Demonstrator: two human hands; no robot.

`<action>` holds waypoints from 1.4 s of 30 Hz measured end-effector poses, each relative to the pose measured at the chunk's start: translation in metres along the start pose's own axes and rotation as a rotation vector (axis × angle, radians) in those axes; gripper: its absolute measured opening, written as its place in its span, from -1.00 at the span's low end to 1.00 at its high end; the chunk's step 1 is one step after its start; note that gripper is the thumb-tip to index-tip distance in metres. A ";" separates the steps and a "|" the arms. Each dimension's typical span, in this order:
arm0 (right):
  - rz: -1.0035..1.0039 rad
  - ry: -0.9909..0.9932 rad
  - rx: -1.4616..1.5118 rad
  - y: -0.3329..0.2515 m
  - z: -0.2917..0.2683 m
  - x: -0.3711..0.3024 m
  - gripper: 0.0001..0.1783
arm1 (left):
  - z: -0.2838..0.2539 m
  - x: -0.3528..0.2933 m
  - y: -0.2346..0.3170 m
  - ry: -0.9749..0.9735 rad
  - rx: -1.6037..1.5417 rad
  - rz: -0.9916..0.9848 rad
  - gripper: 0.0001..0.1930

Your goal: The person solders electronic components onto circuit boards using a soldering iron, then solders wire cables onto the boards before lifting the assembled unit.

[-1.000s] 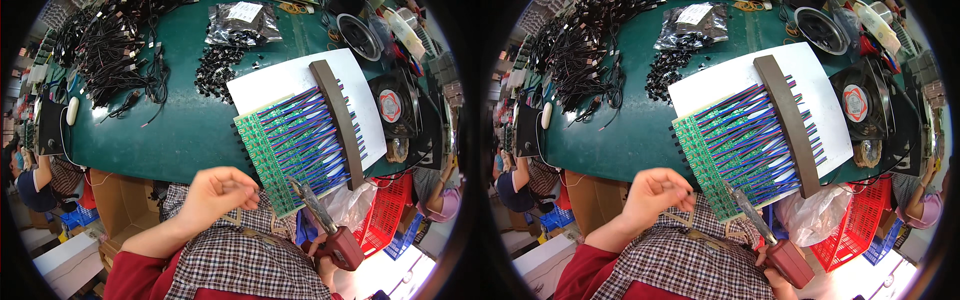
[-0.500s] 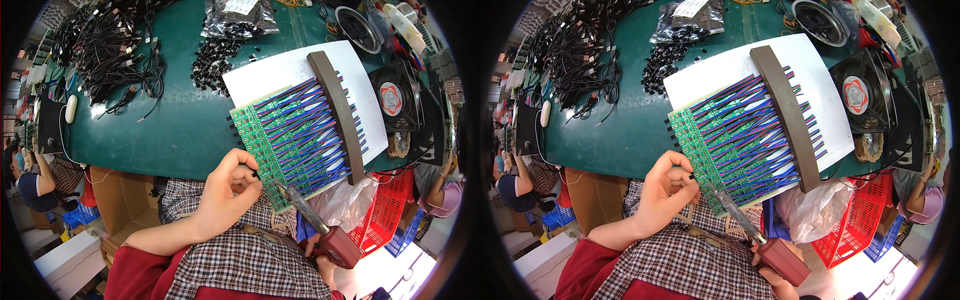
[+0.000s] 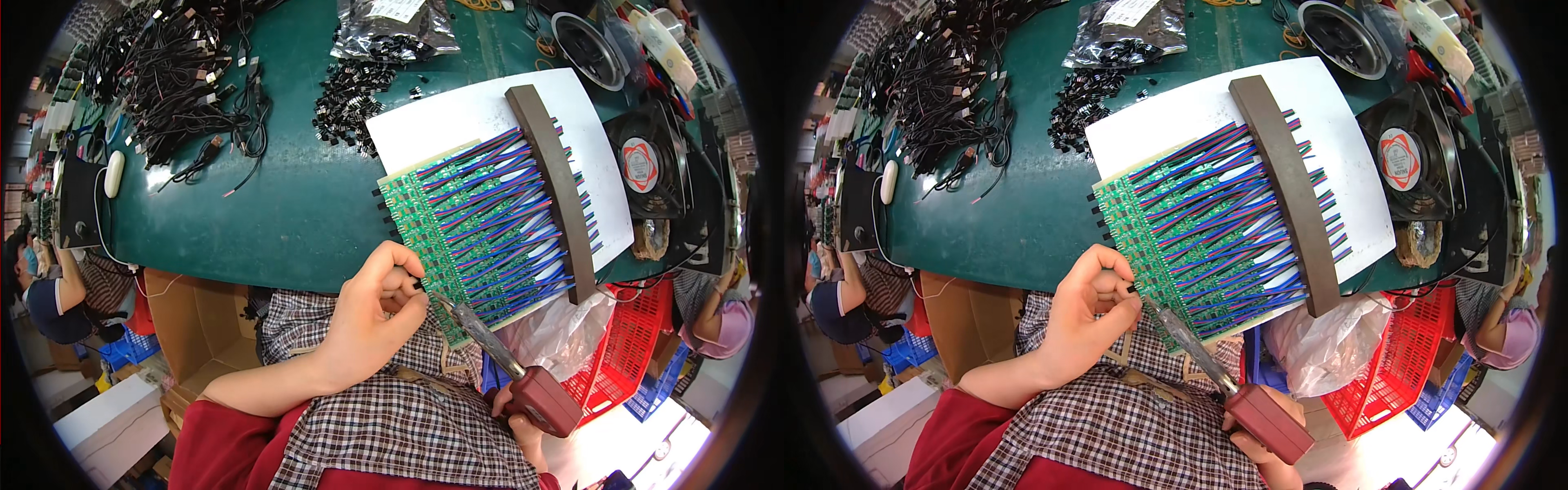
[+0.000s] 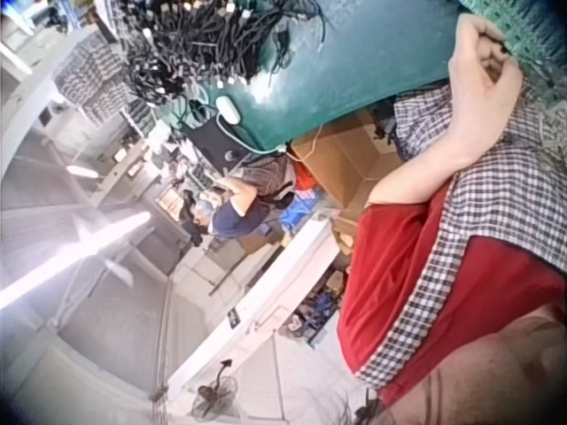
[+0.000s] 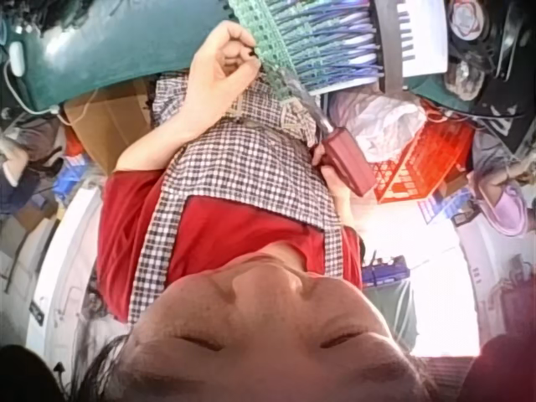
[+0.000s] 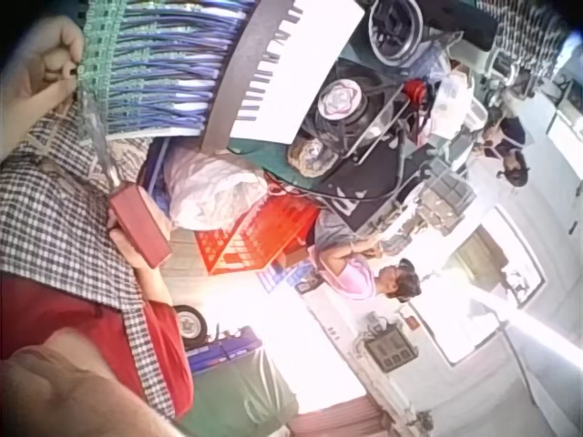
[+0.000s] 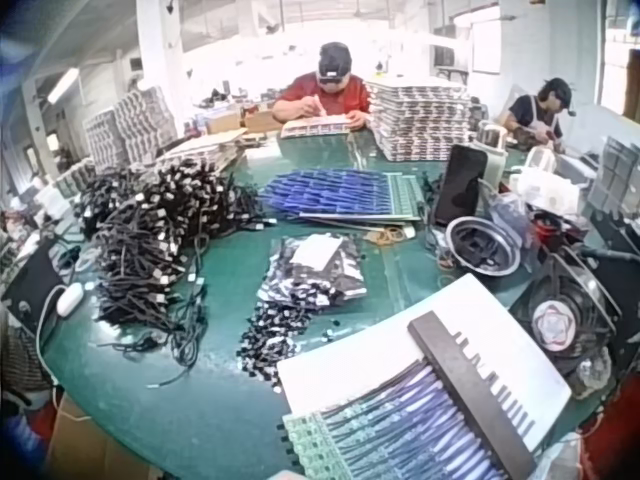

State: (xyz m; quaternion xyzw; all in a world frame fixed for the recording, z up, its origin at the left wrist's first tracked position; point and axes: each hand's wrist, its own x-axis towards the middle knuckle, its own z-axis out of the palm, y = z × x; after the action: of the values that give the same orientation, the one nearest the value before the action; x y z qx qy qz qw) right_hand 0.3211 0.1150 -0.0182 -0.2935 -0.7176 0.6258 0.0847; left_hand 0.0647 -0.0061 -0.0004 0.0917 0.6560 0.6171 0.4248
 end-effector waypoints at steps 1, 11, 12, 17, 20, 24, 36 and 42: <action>0.026 -0.010 0.056 0.001 0.000 0.000 -0.42 | 0.000 0.000 0.000 -0.003 0.001 0.011 -0.78; -0.070 0.135 0.061 0.013 0.007 -0.011 -0.48 | 0.001 0.000 -0.002 0.001 0.015 0.039 -0.77; -0.060 0.075 -0.130 0.011 0.004 -0.011 -0.49 | 0.000 0.000 -0.002 0.003 0.020 0.031 -0.77; 0.025 0.033 0.033 -0.001 -0.001 -0.010 -0.48 | 0.001 0.000 -0.003 0.002 0.020 0.059 -0.77; 0.053 0.052 0.082 -0.006 0.000 -0.009 -0.44 | 0.001 0.000 -0.003 0.001 0.031 0.074 -0.77; 0.042 0.041 0.105 -0.008 0.004 -0.003 -0.36 | -0.003 -0.002 0.002 -0.027 0.134 0.051 -0.75; 0.186 0.164 0.220 -0.029 0.016 0.007 -0.16 | -0.086 0.088 0.021 0.507 0.865 0.488 -0.73; 0.172 0.181 0.213 -0.024 0.014 0.003 -0.18 | -0.091 0.099 0.032 0.491 0.997 0.493 -0.85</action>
State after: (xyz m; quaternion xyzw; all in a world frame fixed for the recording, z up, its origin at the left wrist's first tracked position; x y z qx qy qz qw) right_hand 0.3036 0.1035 0.0013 -0.3982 -0.6089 0.6744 0.1258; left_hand -0.0707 -0.0015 -0.0268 0.2837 0.9043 0.3187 0.0115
